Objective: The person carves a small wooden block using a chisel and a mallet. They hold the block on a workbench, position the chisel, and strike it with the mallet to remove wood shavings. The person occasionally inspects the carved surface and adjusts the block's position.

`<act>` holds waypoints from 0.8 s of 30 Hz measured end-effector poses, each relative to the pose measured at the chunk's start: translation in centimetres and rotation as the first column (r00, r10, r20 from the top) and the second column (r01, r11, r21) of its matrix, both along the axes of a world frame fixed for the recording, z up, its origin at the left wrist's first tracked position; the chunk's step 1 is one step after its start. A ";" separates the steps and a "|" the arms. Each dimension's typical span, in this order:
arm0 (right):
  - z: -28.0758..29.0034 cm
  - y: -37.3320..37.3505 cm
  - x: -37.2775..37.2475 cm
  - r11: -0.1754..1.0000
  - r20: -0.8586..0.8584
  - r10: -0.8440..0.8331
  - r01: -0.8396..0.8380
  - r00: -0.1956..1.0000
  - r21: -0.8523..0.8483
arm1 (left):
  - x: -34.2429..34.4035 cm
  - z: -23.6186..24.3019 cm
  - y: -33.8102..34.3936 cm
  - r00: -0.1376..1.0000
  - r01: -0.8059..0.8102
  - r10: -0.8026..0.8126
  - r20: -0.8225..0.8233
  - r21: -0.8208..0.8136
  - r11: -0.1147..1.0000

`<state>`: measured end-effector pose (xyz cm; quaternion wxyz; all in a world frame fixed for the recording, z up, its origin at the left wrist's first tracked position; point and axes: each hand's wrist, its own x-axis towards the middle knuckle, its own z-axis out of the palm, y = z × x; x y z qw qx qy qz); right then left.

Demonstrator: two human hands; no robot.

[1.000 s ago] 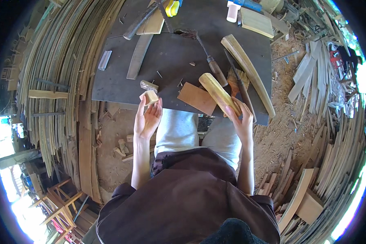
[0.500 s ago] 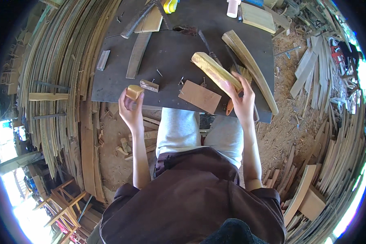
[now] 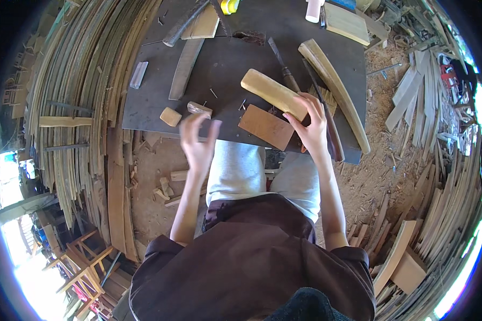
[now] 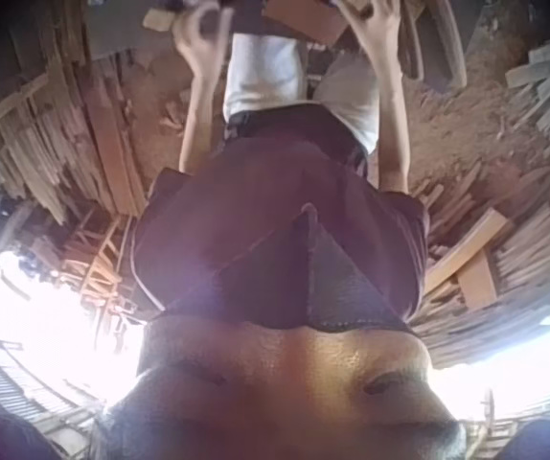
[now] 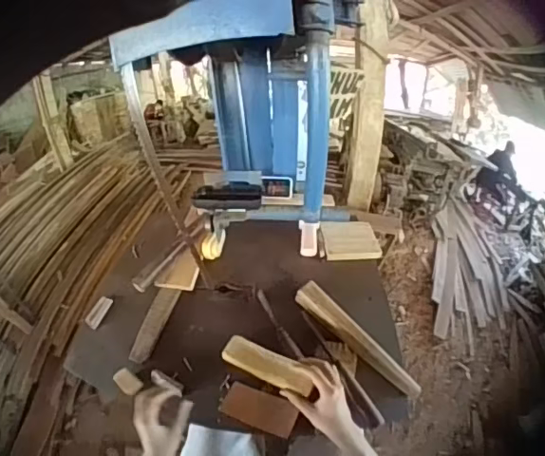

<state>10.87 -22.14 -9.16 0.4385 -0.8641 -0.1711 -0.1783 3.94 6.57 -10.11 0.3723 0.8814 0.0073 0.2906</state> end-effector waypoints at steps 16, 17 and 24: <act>1.8 1.4 -7.6 0.999 -0.001 -0.052 0.052 0.999 -0.015 | 1.0 0.2 -5.6 0.972 0.211 -0.224 -0.074 -0.148 0.966; 2.3 1.7 -7.8 0.999 -0.017 -0.026 0.026 1.000 0.019 | 0.7 0.9 -5.7 0.972 0.219 -0.229 -0.056 -0.150 0.964; 3.3 4.0 -7.1 0.920 -0.307 0.252 -0.130 0.918 0.370 | -0.7 3.3 -7.6 0.942 0.327 -0.323 0.088 -0.040 0.944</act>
